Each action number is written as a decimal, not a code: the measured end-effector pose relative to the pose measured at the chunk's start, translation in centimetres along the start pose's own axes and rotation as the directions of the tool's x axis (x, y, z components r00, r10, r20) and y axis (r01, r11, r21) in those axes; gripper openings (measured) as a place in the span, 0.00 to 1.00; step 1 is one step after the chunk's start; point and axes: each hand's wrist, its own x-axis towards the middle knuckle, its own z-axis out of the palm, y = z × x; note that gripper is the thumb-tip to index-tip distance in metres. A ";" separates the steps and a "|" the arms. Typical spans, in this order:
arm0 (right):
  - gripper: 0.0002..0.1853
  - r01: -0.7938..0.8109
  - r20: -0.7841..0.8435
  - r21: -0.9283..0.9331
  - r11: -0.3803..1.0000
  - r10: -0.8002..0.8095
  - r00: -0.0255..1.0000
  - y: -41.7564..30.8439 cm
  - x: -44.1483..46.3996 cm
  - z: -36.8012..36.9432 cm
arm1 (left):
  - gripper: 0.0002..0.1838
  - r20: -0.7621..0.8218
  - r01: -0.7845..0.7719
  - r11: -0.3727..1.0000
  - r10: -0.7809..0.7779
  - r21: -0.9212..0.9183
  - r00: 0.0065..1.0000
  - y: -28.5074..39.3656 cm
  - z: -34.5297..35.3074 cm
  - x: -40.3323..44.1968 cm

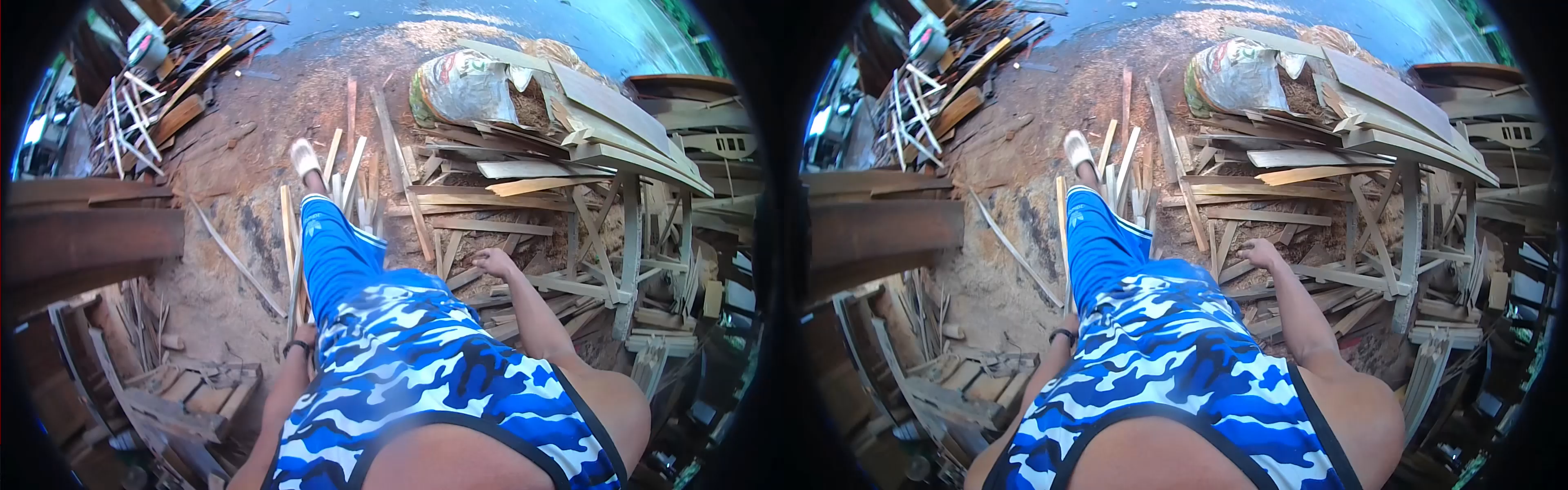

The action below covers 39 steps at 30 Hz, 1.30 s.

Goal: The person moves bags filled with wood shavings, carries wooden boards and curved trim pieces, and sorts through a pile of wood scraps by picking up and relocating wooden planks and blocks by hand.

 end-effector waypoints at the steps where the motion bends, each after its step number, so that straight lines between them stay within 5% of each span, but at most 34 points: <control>1: 0.24 0.013 -0.019 -0.013 1.000 -0.013 1.000 -0.7 -0.7 1.1 | 0.23 0.001 -0.001 1.000 0.001 0.019 1.000 -0.9 -0.6 0.3; 3: 0.22 -0.112 -0.043 -0.014 0.994 0.111 0.993 -0.1 -1.4 -1.9 | 0.21 0.057 -0.097 0.987 0.105 -0.127 0.993 0.1 0.2 8.8; 6: 0.22 -0.111 -0.128 0.281 0.953 0.152 0.980 -3.2 5.3 -1.3 | 0.24 -0.015 -0.166 0.967 0.166 -0.193 0.986 1.8 -15.9 14.2; 7: 0.22 -0.080 -0.212 0.243 0.967 0.134 0.968 -1.3 6.8 -1.0 | 0.24 -0.010 -0.181 0.959 0.183 -0.216 0.983 1.6 -18.4 17.4; 8: 0.22 -0.036 -0.316 0.219 0.975 0.106 0.943 -1.3 8.4 0.0 | 0.21 0.111 -0.140 0.982 0.154 -0.125 0.982 1.6 -22.2 20.3; 9: 0.20 -0.229 -0.329 0.246 0.942 0.303 0.895 -5.9 7.4 -0.9 | 0.18 0.180 -0.290 0.947 0.264 0.137 0.948 -0.1 -23.7 25.3; 10: 0.19 -0.439 -0.230 0.334 0.834 0.524 0.820 -10.1 7.2 -1.3 | 0.18 0.169 -0.244 0.961 0.221 0.132 0.960 -3.2 -25.0 31.0; 11: 0.16 -0.258 -0.445 0.170 0.951 0.308 0.841 -7.1 7.9 3.1 | 0.19 0.159 -0.198 0.972 0.178 0.126 0.971 -5.7 -26.8 36.4; 12: 0.16 -0.482 0.069 0.737 0.475 0.656 0.751 -13.1 6.0 1.9 | 0.20 0.148 -0.152 0.981 0.134 0.119 0.980 -7.7 -28.9 41.3; 13: 0.16 -0.623 0.258 0.497 0.604 0.583 0.771 -15.3 6.4 2.6 | 0.21 0.121 -0.458 0.872 0.443 0.172 0.888 -7.2 -36.9 40.1; 14: 0.16 -0.658 0.466 0.209 0.724 0.518 0.718 -16.7 6.7 3.3 | 0.17 0.260 -0.264 0.935 0.323 -0.238 0.910 -7.4 -43.5 40.9; 15: 0.16 -0.719 0.544 0.268 0.641 0.515 0.662 -17.7 7.1 4.1 | 0.15 0.390 0.059 0.835 0.192 -0.548 0.900 -7.8 -50.0 41.9; 17: 0.15 -0.785 0.591 0.441 0.436 0.517 0.619 -20.1 8.3 4.6 | 0.09 0.391 0.317 0.488 0.055 -0.813 0.919 -7.9 -60.9 44.8; 18: 0.15 -0.770 0.557 0.561 0.304 0.548 0.623 -23.0 8.2 3.6 | 0.09 0.301 0.248 0.494 0.030 -0.833 0.953 -6.9 -67.1 43.8; 20: 0.11 -0.470 0.347 0.883 -0.020 0.701 0.623 -32.1 8.3 -4.9 | 0.07 0.123 0.101 0.510 0.010 -0.854 0.992 -3.9 -76.6 45.8; 22: 0.09 -0.468 0.352 0.884 -0.009 0.671 0.652 -30.9 10.2 -2.7 | 0.06 -0.020 -0.002 0.542 -0.028 -0.840 0.999 -2.9 -83.8 47.7; 25: 0.10 -0.446 0.354 0.895 -0.028 0.653 0.670 -31.7 12.5 -1.0 | 0.05 -0.027 -0.007 0.551 -0.028 -0.834 0.999 3.0 -91.4 48.9; 26: 0.11 -0.417 0.353 0.906 -0.068 0.666 0.657 -36.6 11.8 -4.0 | 0.04 0.106 0.000 0.534 0.168 -0.845 0.980 3.5 -93.3 51.4; 28: 0.10 -0.413 0.341 0.908 -0.073 0.702 0.625 -41.0 12.5 -5.6 | 0.04 0.086 -0.023 0.454 0.218 -0.891 0.972 6.9 -93.5 57.4; 30: 0.09 -0.459 0.302 0.888 0.010 0.740 0.600 -42.7 14.7 -5.1 | 0.04 0.168 -0.066 0.601 0.326 -0.796 0.930 14.4 -94.2 54.3; 32: 0.11 -0.460 0.309 0.888 0.024 0.710 0.633 -46.2 16.3 -8.5 | 0.07 0.341 0.018 0.611 0.417 -0.792 0.843 18.7 -93.7 57.6; 34: 0.13 -0.460 0.300 0.886 0.064 0.678 0.671 -47.2 19.0 -11.2 | 0.14 0.086 -0.430 0.813 0.498 -0.392 0.863 26.1 -91.7 53.9; 37: 0.13 -0.428 0.196 0.876 0.222 0.648 0.736 -45.5 25.5 -13.0 | 0.20 0.226 -0.561 0.792 0.607 -0.240 0.762 36.3 -91.6 51.7; 39: 0.15 -0.352 -0.014 0.829 0.435 0.645 0.764 -42.8 30.8 -16.4 | 0.21 0.287 -0.666 0.741 0.620 0.092 0.730 42.2 -92.2 53.7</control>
